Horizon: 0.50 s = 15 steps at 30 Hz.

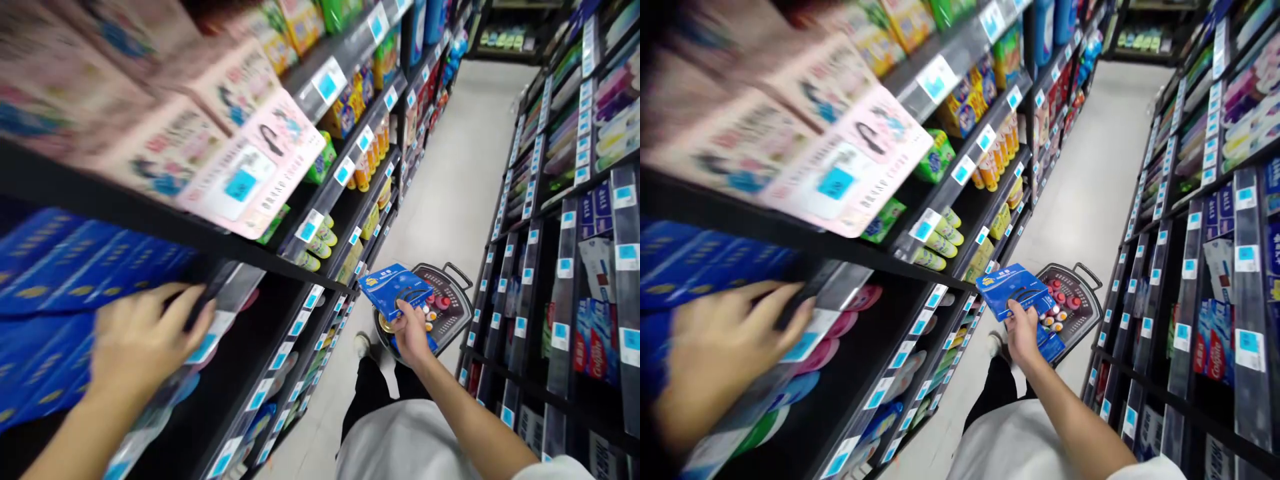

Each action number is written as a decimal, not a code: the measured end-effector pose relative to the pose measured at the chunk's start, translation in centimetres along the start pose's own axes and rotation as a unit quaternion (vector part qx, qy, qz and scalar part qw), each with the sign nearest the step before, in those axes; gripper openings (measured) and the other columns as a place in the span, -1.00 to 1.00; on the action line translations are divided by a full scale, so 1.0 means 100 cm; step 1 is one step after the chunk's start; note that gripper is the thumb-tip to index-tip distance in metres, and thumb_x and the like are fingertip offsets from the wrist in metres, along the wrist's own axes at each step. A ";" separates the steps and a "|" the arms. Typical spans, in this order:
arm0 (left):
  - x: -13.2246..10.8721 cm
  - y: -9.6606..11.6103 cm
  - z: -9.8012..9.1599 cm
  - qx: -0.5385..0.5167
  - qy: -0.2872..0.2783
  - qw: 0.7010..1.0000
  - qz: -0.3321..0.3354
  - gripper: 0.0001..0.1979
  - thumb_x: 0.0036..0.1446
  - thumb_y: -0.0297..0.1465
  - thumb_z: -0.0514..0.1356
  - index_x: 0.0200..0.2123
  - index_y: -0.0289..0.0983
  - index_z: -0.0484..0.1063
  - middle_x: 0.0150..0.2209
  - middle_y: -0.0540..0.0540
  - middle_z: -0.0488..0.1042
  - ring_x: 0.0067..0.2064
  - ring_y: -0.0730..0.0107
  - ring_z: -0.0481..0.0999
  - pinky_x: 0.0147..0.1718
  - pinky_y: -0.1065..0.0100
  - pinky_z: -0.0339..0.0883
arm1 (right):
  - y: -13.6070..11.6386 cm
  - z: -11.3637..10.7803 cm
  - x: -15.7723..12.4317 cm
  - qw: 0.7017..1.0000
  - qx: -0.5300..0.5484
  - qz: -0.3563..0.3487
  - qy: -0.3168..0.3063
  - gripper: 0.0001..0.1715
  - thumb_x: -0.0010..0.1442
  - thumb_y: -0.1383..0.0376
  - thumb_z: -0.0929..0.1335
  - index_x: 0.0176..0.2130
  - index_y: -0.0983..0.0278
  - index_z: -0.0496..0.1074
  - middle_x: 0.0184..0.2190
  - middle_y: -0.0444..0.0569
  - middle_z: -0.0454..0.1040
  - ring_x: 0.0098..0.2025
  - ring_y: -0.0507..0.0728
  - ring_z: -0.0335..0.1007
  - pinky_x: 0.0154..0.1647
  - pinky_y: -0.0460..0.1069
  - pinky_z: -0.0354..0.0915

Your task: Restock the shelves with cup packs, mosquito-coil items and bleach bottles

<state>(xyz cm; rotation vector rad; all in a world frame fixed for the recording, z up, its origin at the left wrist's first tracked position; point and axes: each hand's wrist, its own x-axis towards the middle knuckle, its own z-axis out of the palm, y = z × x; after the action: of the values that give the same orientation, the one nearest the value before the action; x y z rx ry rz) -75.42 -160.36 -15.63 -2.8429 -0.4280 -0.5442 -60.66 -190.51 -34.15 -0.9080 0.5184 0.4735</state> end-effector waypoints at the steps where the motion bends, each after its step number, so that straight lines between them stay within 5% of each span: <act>1: -0.005 -0.005 -0.003 0.034 0.000 0.999 0.022 -0.79 0.23 -0.23 0.20 -0.26 -0.20 0.58 -0.21 -0.17 0.62 -0.24 0.13 0.50 -0.25 0.20 0.30 | -0.006 0.015 -0.018 1.000 0.018 0.001 -0.019 -0.56 -0.12 0.19 0.57 -0.32 0.21 0.35 -0.42 -0.21 0.51 -0.38 0.03 0.48 -0.33 -0.09 0.46; 4: -0.014 0.000 -0.009 0.043 -0.028 0.997 0.058 -0.79 0.29 -0.29 0.16 -0.19 -0.21 0.57 -0.13 -0.19 0.61 -0.15 0.10 0.51 -0.18 0.16 0.34 | -0.019 0.059 -0.066 0.998 0.038 -0.012 -0.057 -0.49 -0.15 0.21 0.61 -0.27 0.21 0.37 -0.35 -0.19 0.55 -0.33 0.05 0.52 -0.28 -0.07 0.48; 8: -0.029 0.042 -0.030 -0.142 0.014 0.989 -0.033 -0.73 0.29 -0.25 0.16 -0.05 -0.23 0.53 0.00 -0.25 0.52 0.02 0.04 0.51 0.00 0.02 0.43 | -0.028 0.109 -0.117 0.994 0.052 -0.048 -0.088 -0.43 -0.22 0.22 0.65 -0.28 0.21 0.37 -0.34 -0.21 0.56 -0.33 0.02 0.50 -0.25 -0.07 0.47; 11: -0.048 0.077 -0.052 -0.347 0.003 0.932 -0.103 -0.62 0.31 -0.26 0.19 0.17 -0.15 0.40 0.19 -0.23 0.39 0.14 0.14 0.49 -0.02 0.17 0.53 | -0.025 0.135 -0.150 0.989 0.044 -0.076 -0.122 -0.49 -0.18 0.19 0.64 -0.30 0.23 0.40 -0.38 -0.20 0.55 -0.35 0.01 0.48 -0.26 -0.07 0.45; 15: -0.067 0.099 -0.071 -0.471 0.033 0.874 -0.114 -0.44 0.24 -0.27 0.30 0.29 -0.06 0.31 0.37 -0.25 0.19 0.29 0.09 0.39 0.07 0.17 0.54 | -0.014 0.155 -0.187 0.979 0.016 -0.093 -0.178 -0.51 -0.14 0.16 0.62 -0.26 0.25 0.45 -0.34 -0.14 0.58 -0.35 0.04 0.50 -0.24 -0.03 0.46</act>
<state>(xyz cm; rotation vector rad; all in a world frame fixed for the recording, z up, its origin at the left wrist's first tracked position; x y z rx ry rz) -80.51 -173.05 -13.27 -3.6878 -0.6184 -1.1569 -71.01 -181.43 -14.03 -0.8091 0.1113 0.4431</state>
